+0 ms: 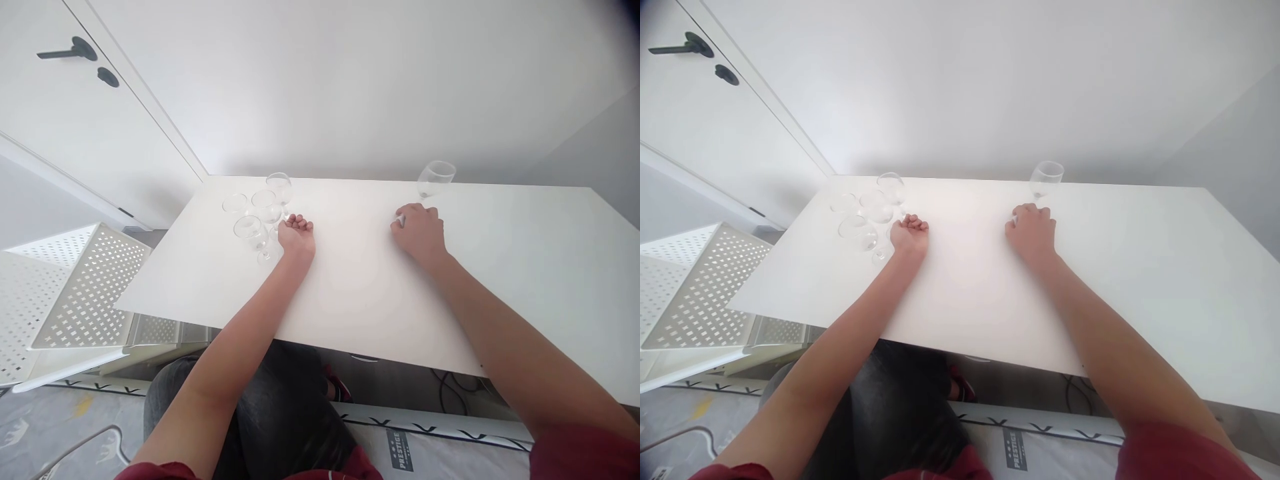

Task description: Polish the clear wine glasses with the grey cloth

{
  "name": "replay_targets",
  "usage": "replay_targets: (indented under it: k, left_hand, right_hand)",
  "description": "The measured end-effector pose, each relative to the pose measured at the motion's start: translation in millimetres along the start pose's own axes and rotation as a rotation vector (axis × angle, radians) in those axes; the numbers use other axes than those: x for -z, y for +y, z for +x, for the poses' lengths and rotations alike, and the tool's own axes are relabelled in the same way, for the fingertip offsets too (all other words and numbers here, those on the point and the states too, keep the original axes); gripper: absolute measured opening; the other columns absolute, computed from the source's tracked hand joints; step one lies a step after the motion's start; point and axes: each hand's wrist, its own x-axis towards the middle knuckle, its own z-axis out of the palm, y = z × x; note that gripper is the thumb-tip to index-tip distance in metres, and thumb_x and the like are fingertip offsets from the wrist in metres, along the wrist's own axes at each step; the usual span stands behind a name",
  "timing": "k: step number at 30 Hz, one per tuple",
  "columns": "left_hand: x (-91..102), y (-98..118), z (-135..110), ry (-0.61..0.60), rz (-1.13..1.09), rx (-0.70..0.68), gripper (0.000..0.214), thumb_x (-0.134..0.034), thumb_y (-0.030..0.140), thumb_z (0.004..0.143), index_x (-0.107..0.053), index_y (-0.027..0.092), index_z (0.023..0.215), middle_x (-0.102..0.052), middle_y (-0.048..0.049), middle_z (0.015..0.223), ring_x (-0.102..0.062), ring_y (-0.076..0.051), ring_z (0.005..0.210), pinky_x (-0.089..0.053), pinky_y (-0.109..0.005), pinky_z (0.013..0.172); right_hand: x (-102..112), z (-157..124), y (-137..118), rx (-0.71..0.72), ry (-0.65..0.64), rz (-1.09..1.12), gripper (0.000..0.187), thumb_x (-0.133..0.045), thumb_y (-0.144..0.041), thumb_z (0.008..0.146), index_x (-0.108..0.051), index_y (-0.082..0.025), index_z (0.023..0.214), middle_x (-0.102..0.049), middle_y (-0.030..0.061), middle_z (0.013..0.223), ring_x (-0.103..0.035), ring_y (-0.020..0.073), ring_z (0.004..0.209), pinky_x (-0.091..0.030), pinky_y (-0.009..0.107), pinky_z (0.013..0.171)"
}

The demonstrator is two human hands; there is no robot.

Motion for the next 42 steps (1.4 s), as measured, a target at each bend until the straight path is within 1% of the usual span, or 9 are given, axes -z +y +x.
replay_targets:
  k: [6, 12, 16, 21, 24, 27, 33, 38, 42]
  left_hand:
    - [-2.5, 5.5, 2.0, 0.017, 0.004, -0.006, 0.032, -0.027, 0.027, 0.114, -0.051, 0.020, 0.095, -0.051, 0.0012, 0.076, -0.043, -0.010, 0.056, -0.037, -0.026, 0.059]
    - [-2.4, 1.3, -0.7, 0.065, 0.190, -0.044, 0.005, -0.048, 0.023, 0.108, -0.049, 0.025, 0.113, -0.066, -0.0033, 0.093, -0.059, -0.010, 0.067, -0.049, -0.025, 0.071]
    - [-0.4, -0.3, -2.5, 0.040, 0.221, -0.092, 0.022, -0.044, 0.026, 0.110, -0.042, 0.030, 0.132, -0.073, -0.0087, 0.106, -0.073, -0.014, 0.083, -0.057, -0.029, 0.085]
    - [0.6, 1.4, 5.3, -0.078, 0.209, -0.089, 0.043, -0.046, 0.035, 0.111, -0.036, 0.034, 0.153, -0.078, -0.0115, 0.117, -0.080, -0.019, 0.101, -0.057, -0.035, 0.097]
    - [0.4, 2.5, 10.1, -0.142, 0.182, -0.075, 0.039, -0.045, 0.045, 0.111, -0.045, 0.036, 0.149, -0.078, -0.0107, 0.125, -0.080, -0.022, 0.108, -0.056, -0.037, 0.101]
    - [1.0, 2.0, 10.9, -0.198, 0.169, -0.074, 0.031, -0.042, 0.050, 0.112, -0.054, 0.034, 0.136, -0.078, -0.0109, 0.131, -0.079, -0.023, 0.114, -0.055, -0.040, 0.104]
    - [1.7, -0.8, 6.7, -0.331, 0.206, -0.074, 0.038, -0.044, 0.060, 0.111, -0.063, 0.027, 0.113, -0.075, -0.0116, 0.139, -0.076, -0.024, 0.119, -0.056, -0.040, 0.102]
    - [-0.2, -1.5, 4.8, -0.385, 0.203, -0.026, 0.044, -0.046, 0.064, 0.110, -0.064, 0.024, 0.109, -0.075, -0.0133, 0.135, -0.076, -0.025, 0.118, -0.058, -0.040, 0.099]
    - [-1.2, -2.8, 4.3, -0.440, 0.248, -0.029, 0.047, -0.044, 0.065, 0.110, -0.066, 0.024, 0.110, -0.076, -0.0127, 0.133, -0.076, -0.025, 0.117, -0.059, -0.038, 0.096]
  right_hand:
    - [0.0, -0.1, -0.3, 0.001, -0.002, 0.009, 0.040, -0.042, -0.031, 0.099, -0.068, -0.020, 0.128, -0.065, 0.0160, 0.149, -0.054, 0.0408, 0.125, -0.049, 0.055, 0.099]
    - [0.0, -0.9, -1.0, 0.008, 0.012, 0.030, 0.040, -0.043, -0.033, 0.097, -0.069, -0.020, 0.125, -0.066, 0.0172, 0.145, -0.054, 0.0410, 0.123, -0.049, 0.056, 0.098]
    - [-1.2, -0.3, -0.5, 0.012, 0.011, 0.030, 0.040, -0.045, -0.034, 0.096, -0.069, -0.021, 0.125, -0.066, 0.0170, 0.145, -0.054, 0.0413, 0.122, -0.049, 0.056, 0.098]
    - [-0.6, -1.6, -1.5, -0.009, 0.012, 0.032, 0.041, -0.044, -0.032, 0.099, -0.069, -0.021, 0.129, -0.065, 0.0167, 0.148, -0.055, 0.0410, 0.127, -0.049, 0.055, 0.102]
    - [0.1, -2.4, -2.5, -0.057, 0.015, 0.013, 0.041, -0.044, -0.032, 0.100, -0.069, -0.021, 0.131, -0.064, 0.0178, 0.146, -0.056, 0.0404, 0.127, -0.050, 0.054, 0.102]
    - [-1.9, -2.2, -1.8, -0.084, 0.050, -0.003, 0.043, -0.042, -0.033, 0.099, -0.070, -0.021, 0.129, -0.067, 0.0189, 0.137, -0.059, 0.0396, 0.121, -0.050, 0.055, 0.100]
    - [-6.2, 4.1, 6.6, -0.152, 0.080, 0.008, 0.044, -0.042, -0.042, 0.098, -0.071, -0.023, 0.125, -0.067, 0.0216, 0.127, -0.058, 0.0434, 0.121, -0.048, 0.066, 0.100]
    - [-1.2, 5.5, 9.8, -0.216, 0.038, 0.023, 0.046, -0.042, -0.041, 0.098, -0.069, -0.024, 0.131, -0.063, 0.0226, 0.140, -0.055, 0.0501, 0.132, -0.047, 0.075, 0.102]
    - [-1.5, -9.9, -5.7, -0.206, 0.004, -0.046, 0.047, -0.044, -0.041, 0.099, -0.066, -0.024, 0.138, -0.053, 0.0230, 0.157, -0.046, 0.0584, 0.144, -0.043, 0.082, 0.104]
